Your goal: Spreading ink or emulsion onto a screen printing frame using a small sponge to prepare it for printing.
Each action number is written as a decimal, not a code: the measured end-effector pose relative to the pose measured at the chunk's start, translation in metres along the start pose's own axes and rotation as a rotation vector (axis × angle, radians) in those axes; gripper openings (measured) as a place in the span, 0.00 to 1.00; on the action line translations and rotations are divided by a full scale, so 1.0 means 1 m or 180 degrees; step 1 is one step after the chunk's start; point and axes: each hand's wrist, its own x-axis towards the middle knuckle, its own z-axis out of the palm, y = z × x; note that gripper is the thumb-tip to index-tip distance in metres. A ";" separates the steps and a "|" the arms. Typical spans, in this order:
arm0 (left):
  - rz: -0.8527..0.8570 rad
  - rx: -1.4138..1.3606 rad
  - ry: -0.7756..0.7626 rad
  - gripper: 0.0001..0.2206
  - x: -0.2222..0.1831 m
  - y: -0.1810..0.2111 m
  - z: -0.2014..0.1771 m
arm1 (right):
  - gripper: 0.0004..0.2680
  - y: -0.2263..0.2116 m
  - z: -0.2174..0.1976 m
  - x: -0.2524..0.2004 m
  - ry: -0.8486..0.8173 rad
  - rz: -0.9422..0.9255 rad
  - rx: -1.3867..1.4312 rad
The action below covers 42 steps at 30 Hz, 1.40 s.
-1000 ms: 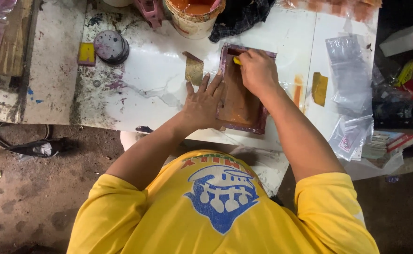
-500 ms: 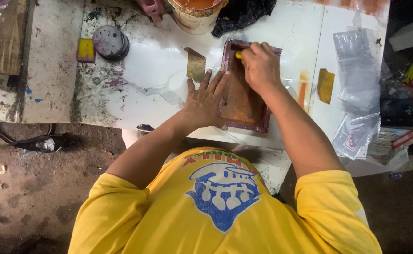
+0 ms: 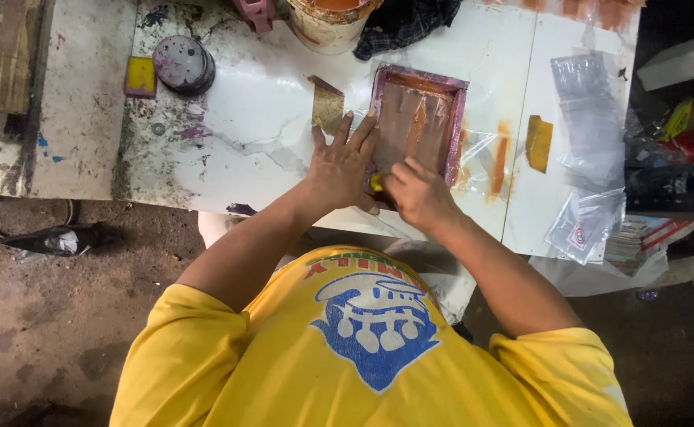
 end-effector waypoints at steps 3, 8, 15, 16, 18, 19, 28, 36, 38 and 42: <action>0.0000 -0.0011 -0.0037 0.62 0.000 0.001 -0.002 | 0.08 -0.015 -0.027 0.012 -0.0201 0.0020 0.0045; -0.0060 0.0098 -0.0099 0.62 0.002 0.004 -0.003 | 0.09 -0.005 -0.036 0.009 -0.0416 -0.0094 0.0435; -0.0067 0.0185 -0.0122 0.61 0.003 0.005 0.000 | 0.05 0.014 -0.046 0.008 -0.0895 0.0047 0.0914; -0.0073 0.0181 -0.0117 0.61 0.003 0.004 0.002 | 0.05 0.017 -0.048 0.007 -0.0898 0.0040 0.0913; -0.0017 0.0131 -0.0027 0.61 0.003 0.003 0.004 | 0.06 0.022 -0.053 0.004 -0.1099 0.0147 0.0899; -0.0024 0.0124 -0.0028 0.61 0.002 0.003 0.002 | 0.06 0.020 -0.065 0.009 -0.1106 0.0140 0.0903; -0.0032 0.0077 -0.0165 0.60 0.002 0.007 -0.003 | 0.02 0.017 -0.153 0.067 -0.0962 0.1681 0.1376; -0.0109 0.0195 -0.0170 0.57 0.001 0.012 -0.008 | 0.06 0.045 -0.090 0.081 0.1396 0.2604 0.0304; -0.0119 0.0170 -0.0214 0.57 0.002 0.013 -0.010 | 0.08 0.032 -0.084 0.092 0.0811 0.2768 0.0124; -0.0139 0.0148 -0.0284 0.58 -0.001 0.012 -0.014 | 0.10 0.028 -0.079 0.100 0.0244 0.3082 -0.0053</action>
